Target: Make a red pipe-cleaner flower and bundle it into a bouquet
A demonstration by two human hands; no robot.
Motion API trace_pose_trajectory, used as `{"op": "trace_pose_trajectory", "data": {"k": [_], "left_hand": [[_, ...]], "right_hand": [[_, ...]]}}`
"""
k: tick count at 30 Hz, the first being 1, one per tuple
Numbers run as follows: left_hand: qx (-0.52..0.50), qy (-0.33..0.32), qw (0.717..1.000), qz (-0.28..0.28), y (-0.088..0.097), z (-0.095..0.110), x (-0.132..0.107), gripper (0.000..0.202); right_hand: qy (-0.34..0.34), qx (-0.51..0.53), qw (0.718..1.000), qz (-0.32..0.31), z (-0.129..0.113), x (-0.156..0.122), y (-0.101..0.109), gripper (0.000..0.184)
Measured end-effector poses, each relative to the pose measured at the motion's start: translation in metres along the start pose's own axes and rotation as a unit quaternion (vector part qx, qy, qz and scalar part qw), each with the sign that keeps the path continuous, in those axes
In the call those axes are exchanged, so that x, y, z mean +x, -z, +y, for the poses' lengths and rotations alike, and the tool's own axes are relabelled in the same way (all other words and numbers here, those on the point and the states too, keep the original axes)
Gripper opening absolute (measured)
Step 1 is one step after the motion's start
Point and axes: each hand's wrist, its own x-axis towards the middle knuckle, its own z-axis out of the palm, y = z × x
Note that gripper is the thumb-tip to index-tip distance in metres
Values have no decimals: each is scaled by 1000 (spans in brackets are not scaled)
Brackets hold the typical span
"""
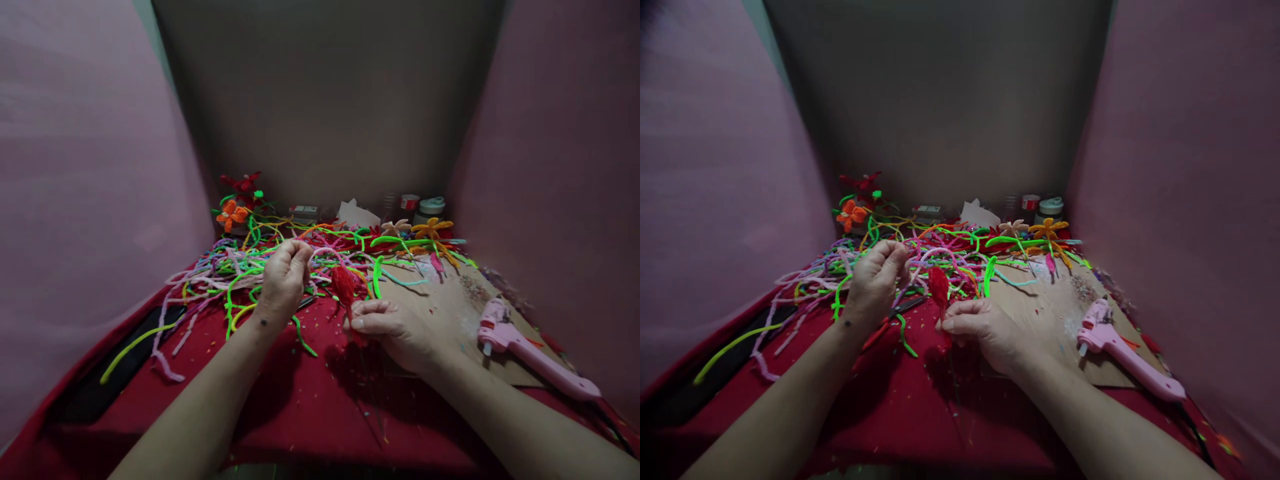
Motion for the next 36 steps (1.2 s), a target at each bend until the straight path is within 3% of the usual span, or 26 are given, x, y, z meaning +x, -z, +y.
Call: {"op": "trace_pose_trajectory", "data": {"k": [5,9,16,19,22,26,28,30,33,36], "left_hand": [[-16,-26,998,-51,3,8,-1,24],[16,-73,992,-102,2,9,-4,9],[98,-144,973,-150,1,3,-1,10],[149,-160,966,-141,-1,0,-3,12],[98,-97,978,-156,-3,1,-7,14],[-96,41,972,-211,0,7,-10,18],[-132,67,969,-199,1,9,-8,20],[-97,60,979,-168,1,8,-6,23],[-22,9,989,-146,-2,7,-6,23],[0,-51,990,-131,-5,6,-9,9]], "right_hand": [[18,3,1000,-2,1,2,2,11],[20,8,1000,-9,2,2,4,13],[21,1,1000,-23,4,2,3,14],[13,3,1000,-16,5,2,2,13],[7,33,999,-6,4,2,2,13],[12,59,998,16,2,4,3,9],[7,72,997,25,1,4,3,6],[5,88,996,25,0,5,4,5],[4,101,995,7,1,5,4,7],[4,107,994,0,2,5,5,8]]}}
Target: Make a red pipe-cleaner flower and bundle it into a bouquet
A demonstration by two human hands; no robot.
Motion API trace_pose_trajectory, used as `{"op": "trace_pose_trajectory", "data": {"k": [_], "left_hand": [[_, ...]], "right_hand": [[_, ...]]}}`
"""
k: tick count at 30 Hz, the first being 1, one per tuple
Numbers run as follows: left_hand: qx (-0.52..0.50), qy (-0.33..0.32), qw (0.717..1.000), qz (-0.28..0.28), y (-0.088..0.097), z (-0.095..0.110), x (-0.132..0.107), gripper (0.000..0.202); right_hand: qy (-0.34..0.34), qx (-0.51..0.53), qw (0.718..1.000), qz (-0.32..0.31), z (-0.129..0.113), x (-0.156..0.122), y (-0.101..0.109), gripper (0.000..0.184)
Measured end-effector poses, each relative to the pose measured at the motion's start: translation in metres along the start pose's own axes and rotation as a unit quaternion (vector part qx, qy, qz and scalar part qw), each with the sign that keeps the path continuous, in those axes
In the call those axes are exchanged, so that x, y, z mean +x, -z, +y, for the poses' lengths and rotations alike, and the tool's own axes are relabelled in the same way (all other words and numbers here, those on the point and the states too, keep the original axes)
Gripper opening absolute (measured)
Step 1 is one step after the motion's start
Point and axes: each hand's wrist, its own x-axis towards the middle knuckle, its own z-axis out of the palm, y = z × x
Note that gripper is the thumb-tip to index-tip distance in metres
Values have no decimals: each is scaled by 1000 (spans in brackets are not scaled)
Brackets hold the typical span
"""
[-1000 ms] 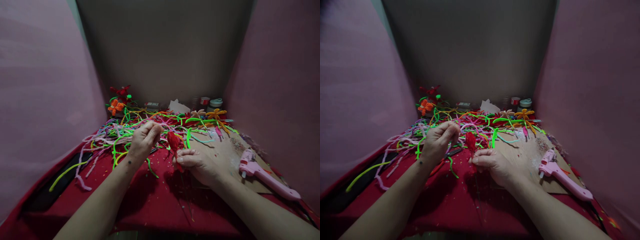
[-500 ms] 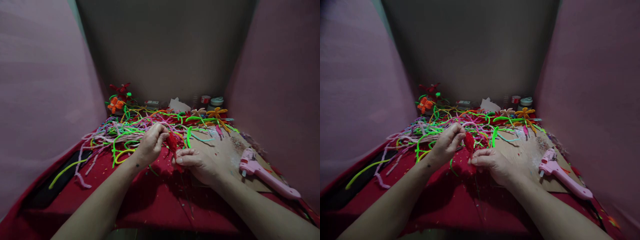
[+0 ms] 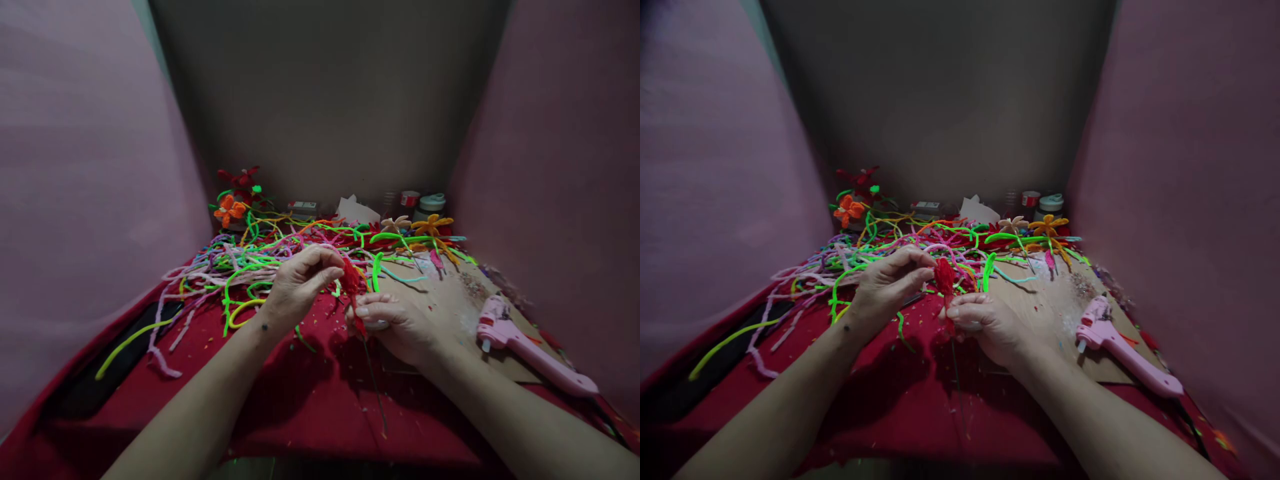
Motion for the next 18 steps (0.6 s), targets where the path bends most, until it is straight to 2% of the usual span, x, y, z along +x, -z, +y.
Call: {"op": "trace_pose_trajectory", "data": {"k": [3,6,9,13,18], "left_hand": [[22,-24,999,35,-2,0,0,6],[41,-10,998,54,-1,1,1,9],[52,18,998,42,0,3,2,12],[55,47,997,23,0,7,2,12],[48,98,994,1,1,8,1,14]], "right_hand": [[6,-8,1000,22,1,0,0,9],[12,-53,998,14,0,-1,-1,13],[26,-103,994,24,0,-4,-5,14],[52,-163,982,81,-1,-7,-11,11],[104,-294,942,121,-6,-12,-20,14]]}}
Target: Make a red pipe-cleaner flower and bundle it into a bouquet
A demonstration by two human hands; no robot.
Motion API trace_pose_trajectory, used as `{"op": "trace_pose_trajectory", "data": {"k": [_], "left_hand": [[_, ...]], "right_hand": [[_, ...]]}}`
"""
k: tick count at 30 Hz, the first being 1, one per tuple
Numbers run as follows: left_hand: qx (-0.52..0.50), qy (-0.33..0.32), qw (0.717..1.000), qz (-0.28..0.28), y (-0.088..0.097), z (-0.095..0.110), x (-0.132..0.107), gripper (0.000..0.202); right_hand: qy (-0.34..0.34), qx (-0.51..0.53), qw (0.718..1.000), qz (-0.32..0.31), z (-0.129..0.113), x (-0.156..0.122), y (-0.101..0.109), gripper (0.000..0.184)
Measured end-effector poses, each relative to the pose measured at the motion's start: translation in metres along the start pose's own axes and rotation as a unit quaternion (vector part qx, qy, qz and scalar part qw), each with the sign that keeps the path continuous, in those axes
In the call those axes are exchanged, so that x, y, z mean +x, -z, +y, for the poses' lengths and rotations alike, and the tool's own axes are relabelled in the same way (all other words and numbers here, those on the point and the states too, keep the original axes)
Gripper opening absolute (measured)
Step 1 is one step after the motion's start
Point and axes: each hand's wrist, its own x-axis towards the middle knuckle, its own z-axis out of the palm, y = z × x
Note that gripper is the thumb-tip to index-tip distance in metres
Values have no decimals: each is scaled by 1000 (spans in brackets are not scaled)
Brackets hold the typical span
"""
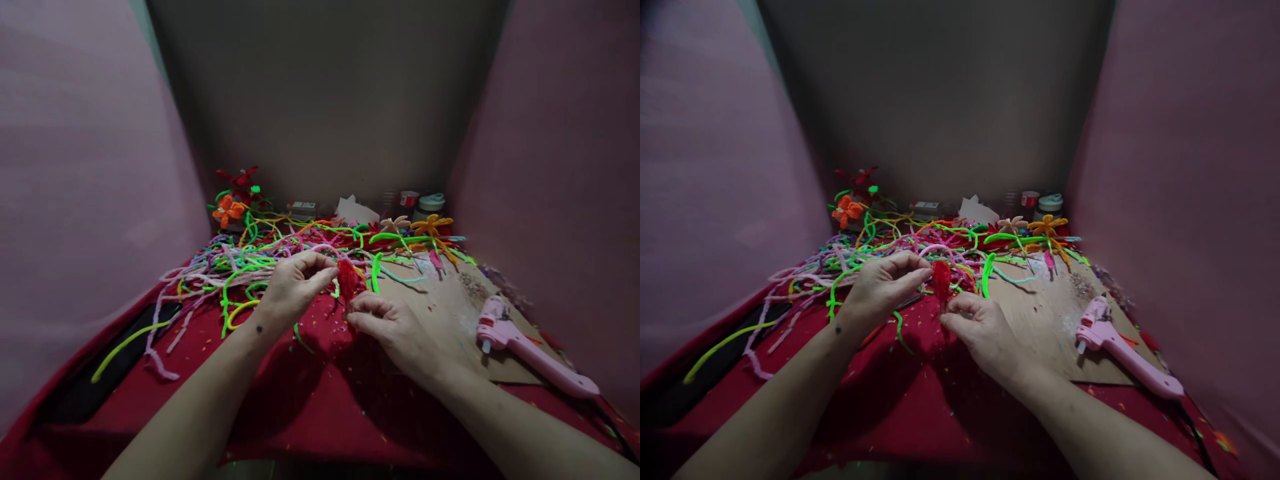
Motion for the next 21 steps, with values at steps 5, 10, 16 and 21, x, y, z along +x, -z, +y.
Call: {"op": "trace_pose_trajectory", "data": {"k": [5,10,16,21], "left_hand": [[89,-19,996,-17,-1,8,3,17],[294,-84,950,-57,-1,28,15,20],[426,-110,890,-120,-1,46,26,18],[511,-168,841,-56,-6,39,17,15]], "right_hand": [[1,-65,998,17,-9,-4,-2,17],[21,-84,996,37,-8,-4,-3,17],[34,-90,994,49,-6,-3,-4,13],[18,-20,999,37,-9,-3,-2,18]]}}
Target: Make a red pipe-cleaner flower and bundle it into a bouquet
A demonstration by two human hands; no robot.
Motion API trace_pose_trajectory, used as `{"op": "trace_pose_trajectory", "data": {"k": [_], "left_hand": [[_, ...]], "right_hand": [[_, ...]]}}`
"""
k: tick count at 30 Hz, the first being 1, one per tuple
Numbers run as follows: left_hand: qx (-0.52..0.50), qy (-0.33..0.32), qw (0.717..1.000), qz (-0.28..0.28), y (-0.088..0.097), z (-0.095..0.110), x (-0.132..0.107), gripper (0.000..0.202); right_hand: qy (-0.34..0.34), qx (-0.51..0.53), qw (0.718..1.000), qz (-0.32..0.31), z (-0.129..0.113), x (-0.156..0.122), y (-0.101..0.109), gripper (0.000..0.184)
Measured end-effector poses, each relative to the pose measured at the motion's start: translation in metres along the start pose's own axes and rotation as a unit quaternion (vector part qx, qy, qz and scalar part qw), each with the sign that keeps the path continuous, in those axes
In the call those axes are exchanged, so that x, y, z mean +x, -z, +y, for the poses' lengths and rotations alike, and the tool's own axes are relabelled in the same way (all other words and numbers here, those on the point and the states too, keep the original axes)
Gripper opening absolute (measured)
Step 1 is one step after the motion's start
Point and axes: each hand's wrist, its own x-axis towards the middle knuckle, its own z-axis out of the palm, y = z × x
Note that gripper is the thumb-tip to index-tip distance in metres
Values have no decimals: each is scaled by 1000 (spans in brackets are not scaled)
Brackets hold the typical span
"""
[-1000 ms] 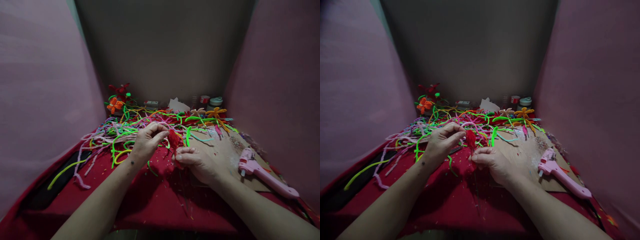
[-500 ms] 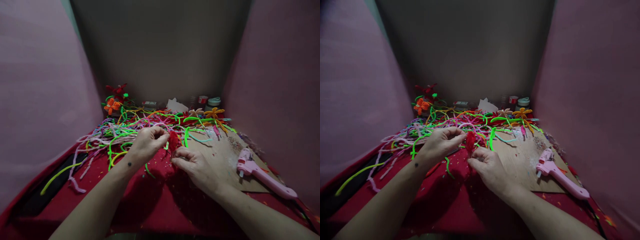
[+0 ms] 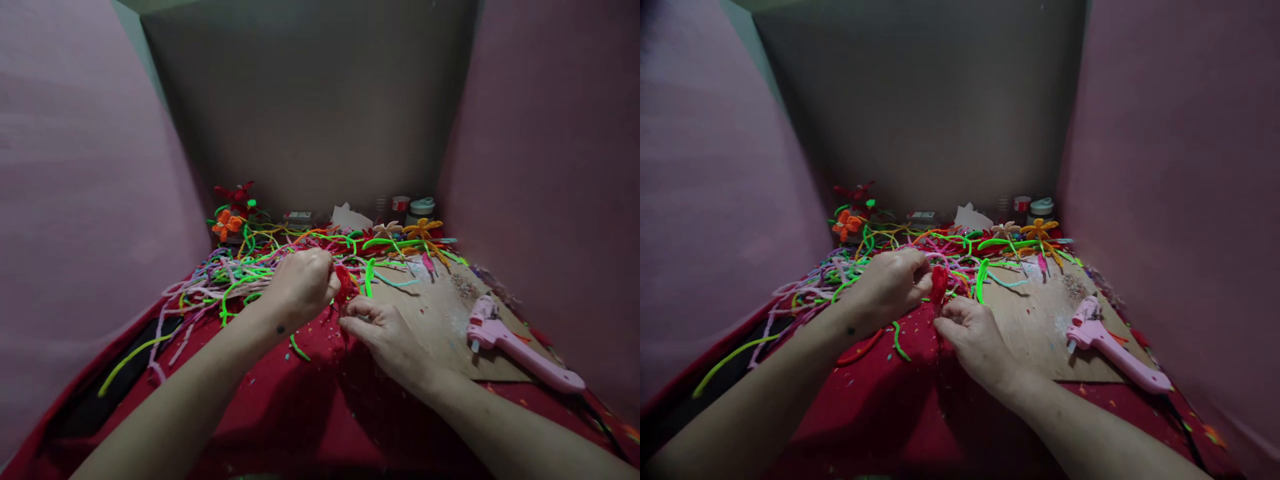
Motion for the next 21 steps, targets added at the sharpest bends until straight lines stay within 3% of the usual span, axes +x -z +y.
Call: {"op": "trace_pose_trajectory", "data": {"k": [5,11,15,19,21], "left_hand": [[113,-16,993,45,-6,1,-6,16],[170,-66,980,75,0,4,-6,19],[104,-30,989,103,7,-1,0,16],[-71,103,975,184,20,-28,3,14],[-103,128,974,158,20,-44,-6,23]], "right_hand": [[-49,121,991,-24,2,4,6,17],[-12,172,985,-33,11,12,13,7],[-26,186,981,-36,11,12,15,9],[-35,196,977,-73,13,10,14,13],[-44,219,973,-66,14,10,14,13]]}}
